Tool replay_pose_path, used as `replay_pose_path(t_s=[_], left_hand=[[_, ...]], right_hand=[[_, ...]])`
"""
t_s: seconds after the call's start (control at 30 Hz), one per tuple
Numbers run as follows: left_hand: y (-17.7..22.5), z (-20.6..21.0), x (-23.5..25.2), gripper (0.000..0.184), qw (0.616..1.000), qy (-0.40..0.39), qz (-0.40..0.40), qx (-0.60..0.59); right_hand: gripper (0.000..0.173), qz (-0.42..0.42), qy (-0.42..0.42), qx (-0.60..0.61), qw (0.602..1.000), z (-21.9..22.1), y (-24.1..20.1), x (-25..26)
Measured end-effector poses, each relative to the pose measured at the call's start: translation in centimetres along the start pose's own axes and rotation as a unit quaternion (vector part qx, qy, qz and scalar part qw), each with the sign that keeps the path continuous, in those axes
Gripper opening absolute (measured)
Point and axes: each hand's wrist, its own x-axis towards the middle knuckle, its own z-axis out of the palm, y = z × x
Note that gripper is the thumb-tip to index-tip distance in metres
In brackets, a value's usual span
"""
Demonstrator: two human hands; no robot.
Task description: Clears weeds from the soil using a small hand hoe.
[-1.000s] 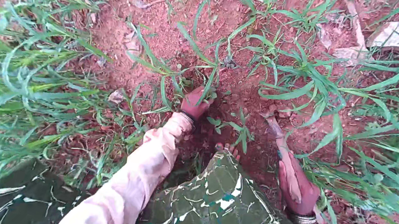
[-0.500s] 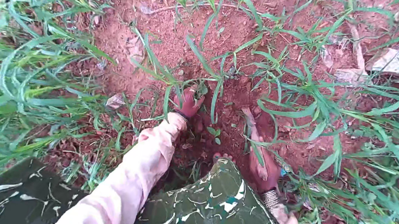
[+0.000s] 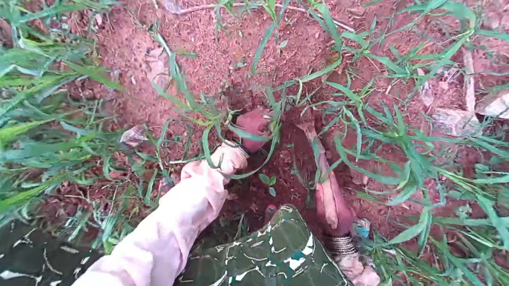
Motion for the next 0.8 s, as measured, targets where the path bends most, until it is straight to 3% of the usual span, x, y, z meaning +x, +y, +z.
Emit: replay_pose_path(t_s=[0.07, 0.13, 0.17, 0.23, 0.3, 0.4, 0.5, 0.6, 0.7, 0.8], left_hand=[[-0.8, -0.3, -0.7, 0.031, 0.999, -0.016, 0.05, -0.013], [-0.5, -0.6, -1.8, 0.026, 0.998, -0.043, 0.035, 0.013], [-0.4, -0.6, -2.4, 0.026, 0.997, -0.066, 0.027, 0.03], [-0.9, -0.1, -3.2, 0.037, 0.991, -0.113, 0.049, 0.054], [-1.0, 0.0, -3.4, 0.04, 0.989, -0.108, 0.072, 0.064], [-1.0, 0.3, -3.6, 0.041, 0.99, -0.093, 0.08, 0.073], [0.2, 0.0, -3.1, 0.044, 0.986, -0.147, 0.021, 0.076], [0.3, 0.8, -3.6, 0.047, 0.989, -0.12, 0.024, 0.081], [0.7, -0.1, -3.0, 0.044, 0.983, -0.175, -0.02, 0.052], [0.6, -0.1, -3.0, 0.039, 0.982, -0.182, -0.031, 0.038]], right_hand=[[0.043, 0.049, -0.098, -0.052, 0.993, -2.3, 0.4, -1.4], [0.043, 0.027, -0.081, -0.058, 0.995, -2.3, 0.0, -0.8], [0.041, -0.016, -0.03, -0.039, 0.999, -1.0, 0.1, 0.0], [0.043, -0.087, -0.004, 0.008, 0.996, 0.2, -1.5, 3.8], [0.043, -0.14, -0.029, 0.03, 0.989, 0.1, -3.0, 7.8], [0.042, -0.185, -0.065, -0.01, 0.98, -3.7, -4.2, 9.4], [0.043, -0.141, -0.115, -0.022, 0.983, -6.4, -4.6, 8.8], [0.044, -0.103, -0.175, -0.013, 0.979, -2.8, -8.5, 12.3], [0.044, -0.15, -0.188, -0.03, 0.97, 0.7, -12.5, 16.7], [0.044, -0.16, -0.184, -0.006, 0.97, -1.1, -10.4, 14.7]])
